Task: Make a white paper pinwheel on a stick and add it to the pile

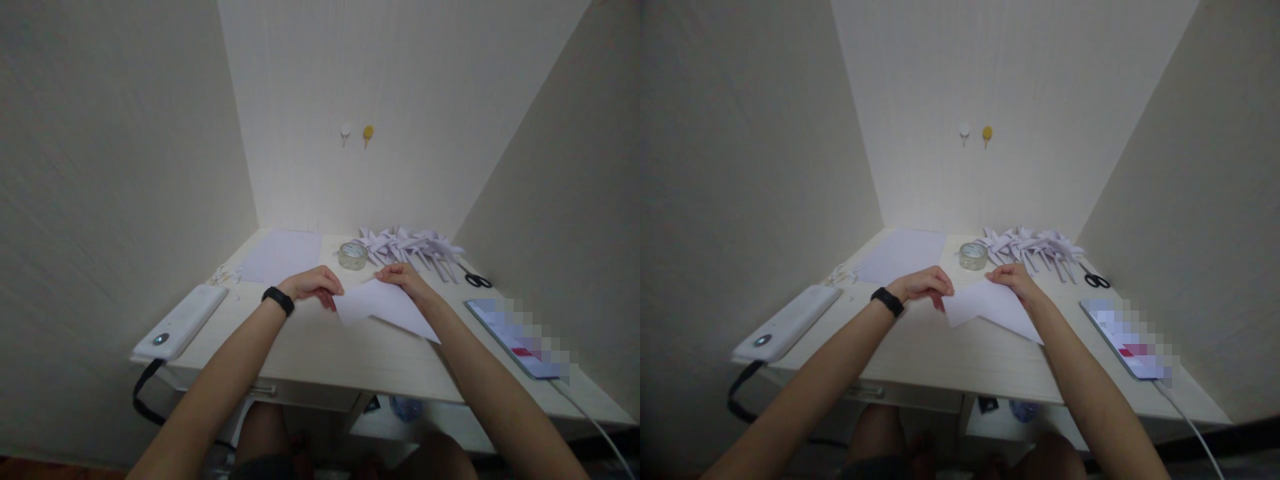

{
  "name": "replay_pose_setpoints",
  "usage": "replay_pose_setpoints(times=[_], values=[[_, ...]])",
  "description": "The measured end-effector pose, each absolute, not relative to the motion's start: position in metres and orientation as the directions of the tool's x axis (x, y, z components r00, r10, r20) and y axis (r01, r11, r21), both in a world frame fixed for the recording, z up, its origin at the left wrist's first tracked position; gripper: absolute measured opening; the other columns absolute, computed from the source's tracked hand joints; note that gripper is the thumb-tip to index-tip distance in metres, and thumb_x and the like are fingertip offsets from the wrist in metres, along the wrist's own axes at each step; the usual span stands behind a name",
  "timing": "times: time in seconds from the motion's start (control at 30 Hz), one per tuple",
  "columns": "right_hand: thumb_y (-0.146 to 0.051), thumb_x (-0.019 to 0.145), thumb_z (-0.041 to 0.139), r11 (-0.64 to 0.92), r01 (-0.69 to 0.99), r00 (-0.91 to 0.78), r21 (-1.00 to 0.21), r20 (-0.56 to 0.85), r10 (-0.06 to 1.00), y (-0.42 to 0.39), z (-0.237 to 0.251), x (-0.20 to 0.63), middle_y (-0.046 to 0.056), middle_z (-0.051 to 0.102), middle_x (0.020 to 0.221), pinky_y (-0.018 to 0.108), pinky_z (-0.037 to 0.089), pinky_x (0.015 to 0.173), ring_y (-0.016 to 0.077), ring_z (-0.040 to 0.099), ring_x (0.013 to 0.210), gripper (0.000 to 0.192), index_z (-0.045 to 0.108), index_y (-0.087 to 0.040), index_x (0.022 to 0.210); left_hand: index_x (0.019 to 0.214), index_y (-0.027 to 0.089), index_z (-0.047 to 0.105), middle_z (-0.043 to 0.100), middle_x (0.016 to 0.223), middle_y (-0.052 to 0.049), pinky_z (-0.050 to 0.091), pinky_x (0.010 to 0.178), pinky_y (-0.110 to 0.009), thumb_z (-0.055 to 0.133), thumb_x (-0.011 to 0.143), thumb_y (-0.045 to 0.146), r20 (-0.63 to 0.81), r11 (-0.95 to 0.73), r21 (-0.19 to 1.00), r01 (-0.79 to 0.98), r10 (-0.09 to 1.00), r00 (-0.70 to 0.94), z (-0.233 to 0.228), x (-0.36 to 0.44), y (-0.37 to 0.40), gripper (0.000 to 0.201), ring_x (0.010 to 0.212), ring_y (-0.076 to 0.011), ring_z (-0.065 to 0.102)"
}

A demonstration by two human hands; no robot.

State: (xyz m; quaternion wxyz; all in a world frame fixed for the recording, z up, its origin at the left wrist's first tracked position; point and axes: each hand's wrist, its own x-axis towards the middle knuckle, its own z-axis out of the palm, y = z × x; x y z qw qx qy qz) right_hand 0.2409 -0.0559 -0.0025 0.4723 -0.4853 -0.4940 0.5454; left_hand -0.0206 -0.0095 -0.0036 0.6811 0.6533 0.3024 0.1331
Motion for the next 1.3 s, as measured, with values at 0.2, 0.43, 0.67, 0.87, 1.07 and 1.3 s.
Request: replay_pose_setpoints(times=[0.2, 0.43, 0.67, 0.87, 1.07, 1.3], values=[[-0.036, 0.040, 0.090, -0.054, -0.109, -0.066, -0.993, -0.047, 0.997, -0.051, -0.011, 0.234, 0.003, 0.067, 0.062, 0.028, 0.035, 0.051, 0.0129, 0.053, 0.054, 0.035, 0.063, -0.017, 0.051, 0.074, 0.007, 0.073, 0.073, 0.068, -0.014, 0.055, 0.055, -0.028, 0.080, 0.062, 0.038, -0.238, 0.191, 0.970, 0.151, 0.616, 0.751, -0.010, -0.025, 0.001, 0.035, 0.058, -0.0196, 0.069], [-0.041, 0.048, 0.089, -0.088, -0.074, -0.113, -0.993, -0.079, 0.990, -0.061, -0.021, 0.210, -0.002, 0.057, 0.051, 0.026, 0.025, 0.045, 0.0088, 0.042, 0.044, 0.035, 0.065, -0.016, 0.057, 0.060, 0.009, 0.069, 0.060, 0.051, -0.001, 0.033, 0.040, -0.018, 0.085, 0.062, 0.040, -0.170, 0.090, 0.985, 0.149, 0.672, 0.721, -0.005, -0.011, -0.015, 0.035, 0.042, -0.0066, 0.048], [-0.038, 0.049, 0.089, -0.135, -0.066, -0.235, -0.989, -0.117, 0.965, -0.066, -0.019, 0.207, -0.002, 0.060, 0.051, 0.026, 0.028, 0.046, 0.0084, 0.044, 0.044, 0.033, 0.068, -0.016, 0.060, 0.065, 0.011, 0.074, 0.069, 0.062, -0.005, 0.041, 0.052, -0.021, 0.086, 0.059, 0.028, -0.206, 0.078, 0.976, 0.203, 0.629, 0.749, -0.005, -0.013, -0.017, 0.021, 0.055, -0.0105, 0.056], [-0.035, 0.049, 0.088, -0.142, -0.017, -0.273, -0.990, -0.131, 0.953, -0.064, -0.023, 0.209, 0.001, 0.066, 0.057, 0.025, 0.031, 0.048, 0.0100, 0.050, 0.047, 0.029, 0.072, -0.015, 0.063, 0.067, 0.011, 0.076, 0.069, 0.062, -0.005, 0.040, 0.051, -0.021, 0.084, 0.061, 0.030, -0.210, 0.064, 0.974, 0.216, 0.608, 0.766, -0.009, -0.009, -0.018, 0.022, 0.055, -0.0101, 0.056], [-0.033, 0.050, 0.086, -0.125, -0.030, -0.326, -0.992, -0.108, 0.939, -0.066, -0.024, 0.206, 0.001, 0.067, 0.059, 0.026, 0.034, 0.050, 0.0106, 0.051, 0.048, 0.026, 0.074, -0.016, 0.066, 0.068, 0.011, 0.074, 0.067, 0.060, -0.004, 0.040, 0.048, -0.022, 0.083, 0.061, 0.037, -0.248, 0.089, 0.966, 0.244, 0.597, 0.763, -0.007, -0.007, -0.022, 0.029, 0.050, -0.0108, 0.056], [-0.032, 0.051, 0.085, -0.114, -0.025, -0.378, -0.993, -0.096, 0.921, -0.069, -0.023, 0.205, 0.002, 0.068, 0.058, 0.024, 0.034, 0.050, 0.0108, 0.052, 0.049, 0.025, 0.075, -0.016, 0.067, 0.063, 0.012, 0.070, 0.063, 0.054, -0.001, 0.035, 0.041, -0.021, 0.081, 0.061, 0.034, -0.273, 0.112, 0.960, 0.258, 0.599, 0.753, -0.008, -0.003, -0.025, 0.024, 0.044, -0.0094, 0.052]])
